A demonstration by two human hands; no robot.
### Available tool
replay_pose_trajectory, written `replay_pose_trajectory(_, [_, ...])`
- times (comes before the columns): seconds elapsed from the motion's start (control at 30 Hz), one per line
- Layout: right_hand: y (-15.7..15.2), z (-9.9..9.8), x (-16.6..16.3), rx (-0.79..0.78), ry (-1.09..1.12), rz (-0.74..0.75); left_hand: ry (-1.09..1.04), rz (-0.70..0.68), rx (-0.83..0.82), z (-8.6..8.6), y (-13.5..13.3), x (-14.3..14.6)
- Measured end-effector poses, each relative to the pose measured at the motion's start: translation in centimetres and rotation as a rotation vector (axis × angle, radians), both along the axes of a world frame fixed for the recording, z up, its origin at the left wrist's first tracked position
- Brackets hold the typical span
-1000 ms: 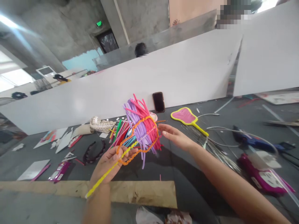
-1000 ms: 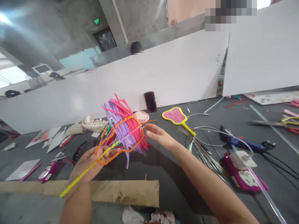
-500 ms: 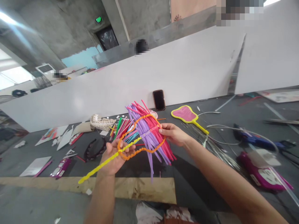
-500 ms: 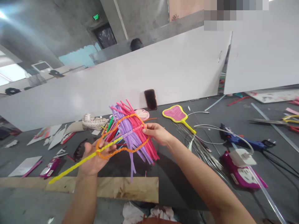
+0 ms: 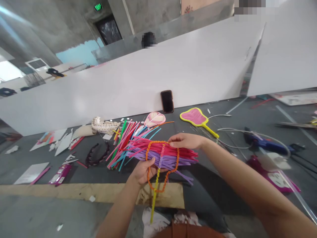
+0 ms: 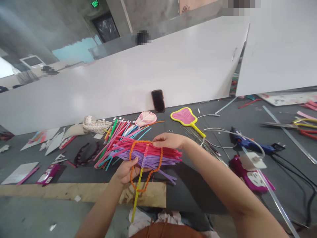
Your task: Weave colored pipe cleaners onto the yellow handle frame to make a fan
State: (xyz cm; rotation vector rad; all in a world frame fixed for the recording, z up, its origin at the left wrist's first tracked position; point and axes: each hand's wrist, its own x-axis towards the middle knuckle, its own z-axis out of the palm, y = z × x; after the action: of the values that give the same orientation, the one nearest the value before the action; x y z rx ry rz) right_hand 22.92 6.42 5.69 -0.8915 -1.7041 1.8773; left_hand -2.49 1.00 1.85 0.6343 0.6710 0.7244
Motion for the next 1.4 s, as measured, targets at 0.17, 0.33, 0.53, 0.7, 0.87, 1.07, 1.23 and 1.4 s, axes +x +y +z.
replay_pose_trajectory(0.17, [-0.1,-0.4,2.3,0.065,-0.135,-0.084,-0.052,0.044,-0.012,-0.8,0.5,-0.9])
replay_pose_trajectory(0.33, [-0.7,-1.2,3.0,0.029,-0.122,-0.011,-0.068,0.054,-0.029,-1.5,0.8,-1.0])
replay_pose_trajectory(0.53, [-0.7,-2.7,2.7,0.053,-0.124,-0.108,-0.095,0.063,-0.065,-2.5,0.8,-0.3])
replay_pose_trajectory(0.7, [-0.6,-3.1,3.0,0.157,-0.208,-0.192,-0.095,0.067,-0.069,-2.9,0.7,0.2])
replay_pose_trajectory(0.87, [-0.6,-3.4,3.3,0.212,-0.273,-0.26,-0.096,0.08,-0.074,-3.0,0.8,0.1])
replay_pose_trajectory(1.07, [-0.4,-3.4,3.8,0.199,-0.261,-0.392,-0.088,0.093,-0.074,-2.9,0.8,-0.3])
replay_pose_trajectory(1.23, [-0.7,-3.6,3.8,-0.024,0.0,-0.554,-0.081,0.086,-0.077,-2.7,0.8,-0.1])
replay_pose_trajectory(1.4, [-1.2,-4.1,2.6,-0.177,0.343,-0.671,-0.088,0.115,-0.091,-2.7,0.8,0.4])
